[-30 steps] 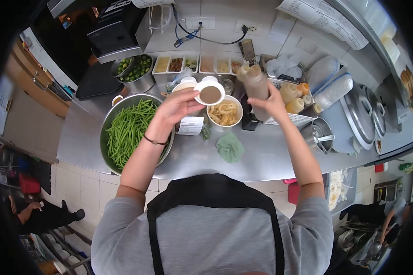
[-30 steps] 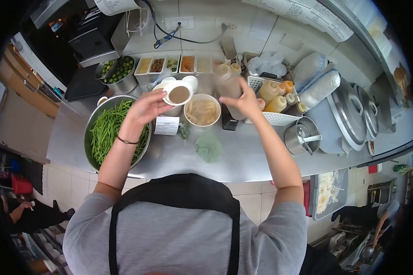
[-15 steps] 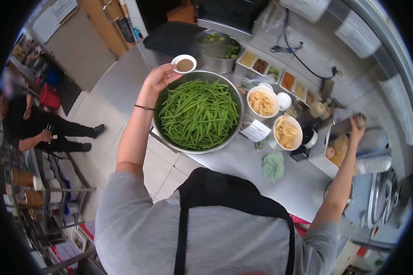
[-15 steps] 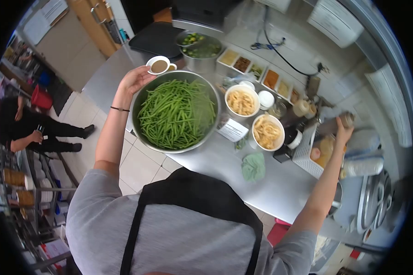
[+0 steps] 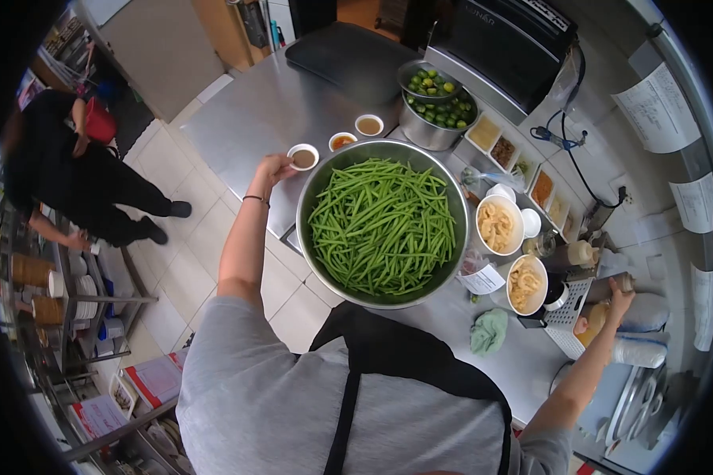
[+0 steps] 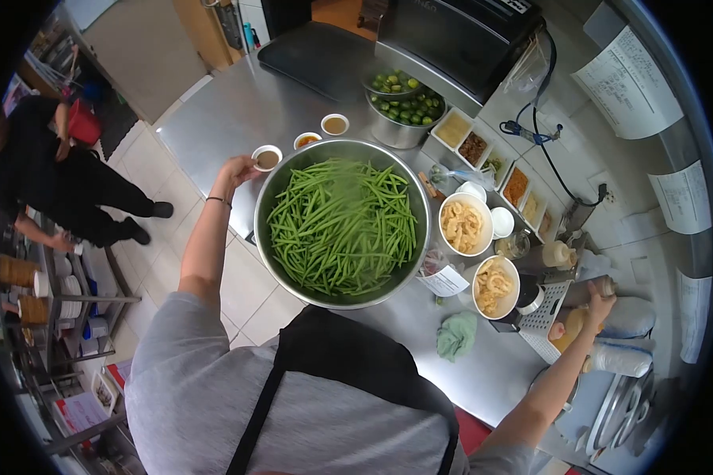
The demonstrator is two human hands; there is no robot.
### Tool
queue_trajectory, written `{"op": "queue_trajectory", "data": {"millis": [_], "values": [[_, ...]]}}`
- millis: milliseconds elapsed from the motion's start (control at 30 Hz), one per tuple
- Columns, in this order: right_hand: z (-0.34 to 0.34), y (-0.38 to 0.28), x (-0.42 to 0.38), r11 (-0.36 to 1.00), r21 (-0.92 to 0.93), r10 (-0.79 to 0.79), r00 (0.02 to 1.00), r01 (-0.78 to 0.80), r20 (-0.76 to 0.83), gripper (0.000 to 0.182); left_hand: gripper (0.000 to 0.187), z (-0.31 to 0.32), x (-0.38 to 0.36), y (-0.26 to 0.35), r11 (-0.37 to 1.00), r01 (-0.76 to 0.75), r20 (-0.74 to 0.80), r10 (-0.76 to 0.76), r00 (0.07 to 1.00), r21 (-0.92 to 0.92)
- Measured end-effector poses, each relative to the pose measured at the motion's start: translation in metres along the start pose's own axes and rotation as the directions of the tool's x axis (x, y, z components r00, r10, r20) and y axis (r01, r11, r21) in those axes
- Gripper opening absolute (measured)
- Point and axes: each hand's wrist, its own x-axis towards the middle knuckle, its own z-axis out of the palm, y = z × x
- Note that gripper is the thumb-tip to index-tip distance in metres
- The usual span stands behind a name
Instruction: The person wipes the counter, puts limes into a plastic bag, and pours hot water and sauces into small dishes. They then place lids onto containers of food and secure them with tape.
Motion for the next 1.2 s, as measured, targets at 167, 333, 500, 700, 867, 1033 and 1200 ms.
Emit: {"op": "queue_trajectory", "data": {"millis": [167, 333, 500, 700, 867, 1033, 1200], "values": [[-0.008, -0.029, -0.019, 0.957, -0.289, 0.068, 0.960, 0.014, 0.271, 0.074, 0.014, 0.002, 0.011, -0.023, 0.996, -0.018, -0.012, 0.020, 1.000, 0.092], [-0.007, -0.032, -0.019, 0.844, -0.531, 0.189, 0.882, 0.079, 0.431, 0.068, 0.016, 0.008, 0.040, -0.013, 0.823, -0.165, -0.077, 0.245, 0.967, 0.543], [-0.008, -0.017, -0.003, 0.751, -0.601, 0.177, 0.794, 0.272, 0.581, 0.068, 0.019, 0.146, -0.039, 0.060, 0.226, -0.562, 0.250, 0.722, 0.645, 0.795], [-0.090, -0.002, -0.006, 0.965, -0.255, 0.103, 0.985, -0.065, 0.140, 0.057, 0.024, 0.364, -0.130, 0.017, 0.016, -0.902, 0.823, 0.402, 0.401, 0.432], [-0.146, 0.018, -0.038, 0.944, -0.326, 0.064, 0.998, -0.052, 0.025, 0.046, 0.024, 0.488, -0.157, -0.053, -0.270, -0.909, 0.932, 0.263, 0.248, 0.318], [-0.135, 0.039, -0.059, 0.987, -0.147, -0.040, 0.989, 0.061, 0.140, 0.032, 0.024, 0.546, -0.156, -0.098, -0.443, -0.776, 0.893, 0.207, 0.399, 0.449], [-0.077, -0.010, -0.089, 0.820, -0.536, -0.116, 0.976, 0.198, 0.184, 0.065, 0.016, 0.571, -0.117, -0.126, -0.362, -0.754, 0.836, 0.219, 0.503, 0.549]]}}
